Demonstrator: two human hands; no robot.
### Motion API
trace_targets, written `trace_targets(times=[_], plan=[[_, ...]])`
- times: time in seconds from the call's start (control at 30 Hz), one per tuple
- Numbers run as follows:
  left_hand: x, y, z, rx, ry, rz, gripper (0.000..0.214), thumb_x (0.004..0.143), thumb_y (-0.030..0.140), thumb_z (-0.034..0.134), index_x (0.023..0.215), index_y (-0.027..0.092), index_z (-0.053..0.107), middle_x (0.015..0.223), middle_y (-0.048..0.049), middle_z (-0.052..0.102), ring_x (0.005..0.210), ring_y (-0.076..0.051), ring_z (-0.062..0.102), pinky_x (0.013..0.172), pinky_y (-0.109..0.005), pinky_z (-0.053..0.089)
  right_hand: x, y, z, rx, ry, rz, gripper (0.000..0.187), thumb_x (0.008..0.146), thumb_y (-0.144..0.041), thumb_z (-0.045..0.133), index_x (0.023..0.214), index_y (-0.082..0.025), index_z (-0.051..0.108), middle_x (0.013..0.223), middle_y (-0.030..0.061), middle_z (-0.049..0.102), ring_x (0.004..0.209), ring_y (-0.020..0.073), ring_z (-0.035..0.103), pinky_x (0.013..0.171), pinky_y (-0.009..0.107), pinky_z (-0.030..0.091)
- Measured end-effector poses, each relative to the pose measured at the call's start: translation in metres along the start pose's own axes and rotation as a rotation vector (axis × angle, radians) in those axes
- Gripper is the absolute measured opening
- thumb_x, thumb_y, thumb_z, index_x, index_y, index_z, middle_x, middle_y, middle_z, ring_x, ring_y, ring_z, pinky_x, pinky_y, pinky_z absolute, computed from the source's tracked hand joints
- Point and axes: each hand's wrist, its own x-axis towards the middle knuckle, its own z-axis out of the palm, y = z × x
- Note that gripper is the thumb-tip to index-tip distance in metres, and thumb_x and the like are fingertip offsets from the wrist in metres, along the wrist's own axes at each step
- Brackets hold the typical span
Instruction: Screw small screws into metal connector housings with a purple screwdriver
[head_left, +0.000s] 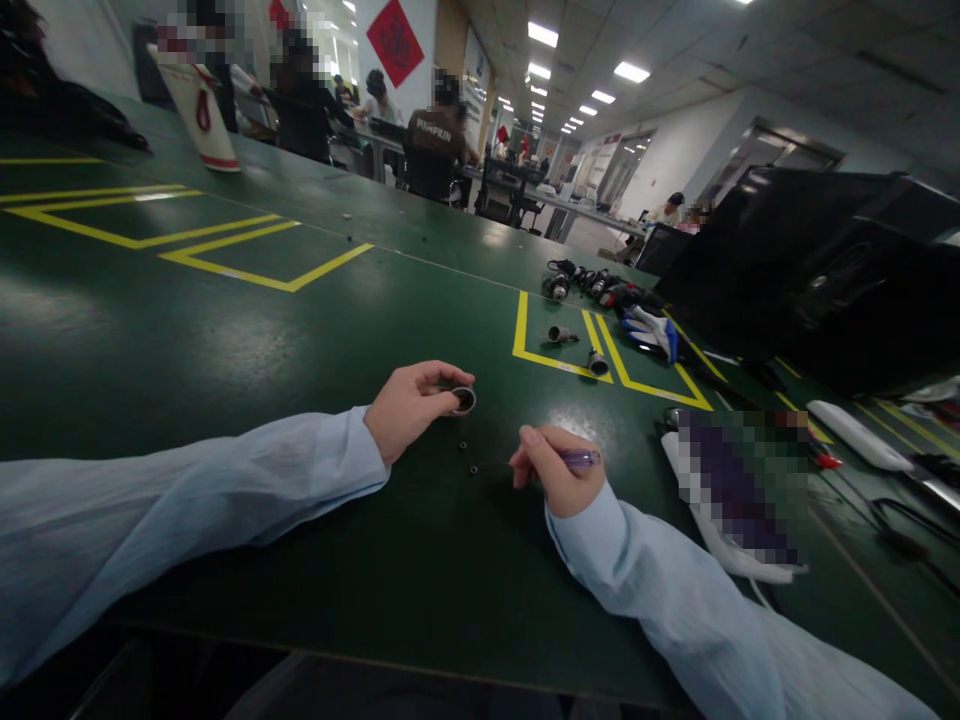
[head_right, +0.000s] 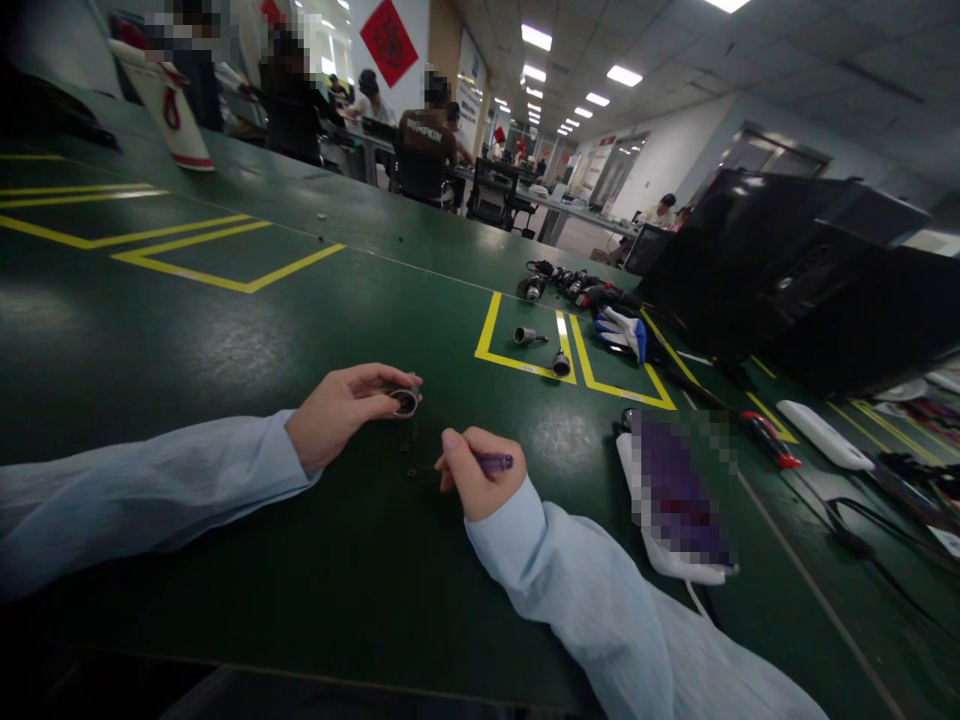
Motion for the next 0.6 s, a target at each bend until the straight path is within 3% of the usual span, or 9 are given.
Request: trace_targets(times=[0.3, 0.6], plan=[[-0.0007, 0.0022, 0.0019, -0.003, 0.0, -0.017, 0.02, 0.06, 0.01, 0.063, 0.08, 0.012, 0.063, 0.088, -0.0054, 0.066, 0.08, -0.018, 0.063, 0.077, -0.038, 0.053, 0.0, -0.0012, 0.0029, -0.006, 0.007, 0.019, 0.038, 0.078, -0.04, 0.048, 0.048, -0.017, 0.054, 0.037, -0.0025, 0.049, 0.036, 0.008, 0.046, 0.041, 0.021, 0.036], [-0.0016, 0.0049, 0.0002, 0.003, -0.015, -0.054, 0.031, 0.06, 0.007, 0.066, 0.091, 0.012, 0.064, 0.091, -0.0054, 0.067, 0.084, -0.018, 0.063, 0.083, -0.038, 0.051, 0.0075, 0.0045, 0.0, 0.099, 0.074, 0.165, 0.036, 0.076, -0.039, 0.051, 0.047, -0.016, 0.053, 0.035, -0.0031, 0.048, 0.033, 0.0073, 0.045, 0.036, 0.019, 0.035]])
